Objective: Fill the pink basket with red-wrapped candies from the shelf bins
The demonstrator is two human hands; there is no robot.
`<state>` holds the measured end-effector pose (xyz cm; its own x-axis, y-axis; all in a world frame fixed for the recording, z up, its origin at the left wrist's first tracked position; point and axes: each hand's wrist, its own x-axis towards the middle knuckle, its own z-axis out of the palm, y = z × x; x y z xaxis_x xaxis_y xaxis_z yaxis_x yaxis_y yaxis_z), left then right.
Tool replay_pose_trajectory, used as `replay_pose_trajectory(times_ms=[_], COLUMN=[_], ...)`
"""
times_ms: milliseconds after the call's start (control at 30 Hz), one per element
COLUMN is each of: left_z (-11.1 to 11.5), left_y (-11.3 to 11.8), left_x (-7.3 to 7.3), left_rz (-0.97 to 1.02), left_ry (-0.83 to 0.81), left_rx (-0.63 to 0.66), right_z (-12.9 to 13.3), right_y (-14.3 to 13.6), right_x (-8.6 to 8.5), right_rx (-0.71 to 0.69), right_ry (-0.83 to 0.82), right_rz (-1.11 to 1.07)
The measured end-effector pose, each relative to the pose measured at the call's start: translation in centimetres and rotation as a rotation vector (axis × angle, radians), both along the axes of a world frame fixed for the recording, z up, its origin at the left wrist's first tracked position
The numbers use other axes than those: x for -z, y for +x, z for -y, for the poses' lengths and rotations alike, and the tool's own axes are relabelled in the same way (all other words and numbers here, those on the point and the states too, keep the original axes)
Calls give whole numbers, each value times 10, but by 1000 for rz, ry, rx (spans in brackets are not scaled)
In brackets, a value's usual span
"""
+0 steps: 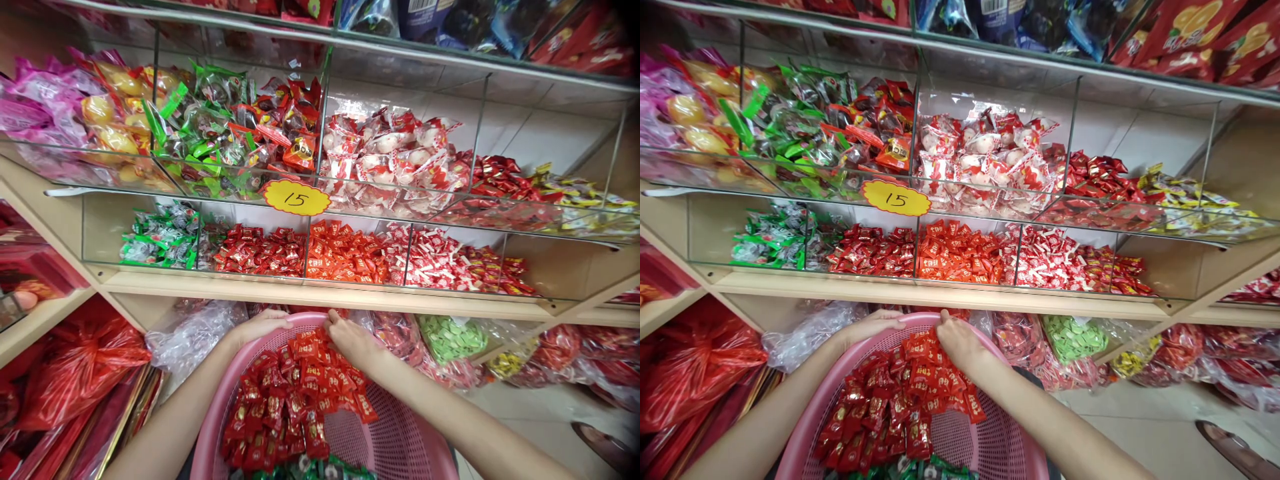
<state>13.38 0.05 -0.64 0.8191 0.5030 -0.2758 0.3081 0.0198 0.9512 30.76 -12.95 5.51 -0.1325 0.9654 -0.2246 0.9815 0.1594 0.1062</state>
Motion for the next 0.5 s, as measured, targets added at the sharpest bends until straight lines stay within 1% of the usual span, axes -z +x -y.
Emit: replay_pose_trajectory(times_ms=[100,233,367,500], left_z=[1,2,1,2], left_y=[0,-1,-1,1], left_x=[0,-1,-2,-3], left_rz=[-7,-18,-19,-44], left_ry=[-1,4,12,7], left_rx=[-24,-38,-22,-34], right_z=[0,0,8,22], right_y=[6,21,32,25], right_x=[8,16,14,14], right_rx=[-9,16,9,-42], right_ry=[15,59,112,56], right_rz=[-34,-142,-221,-225])
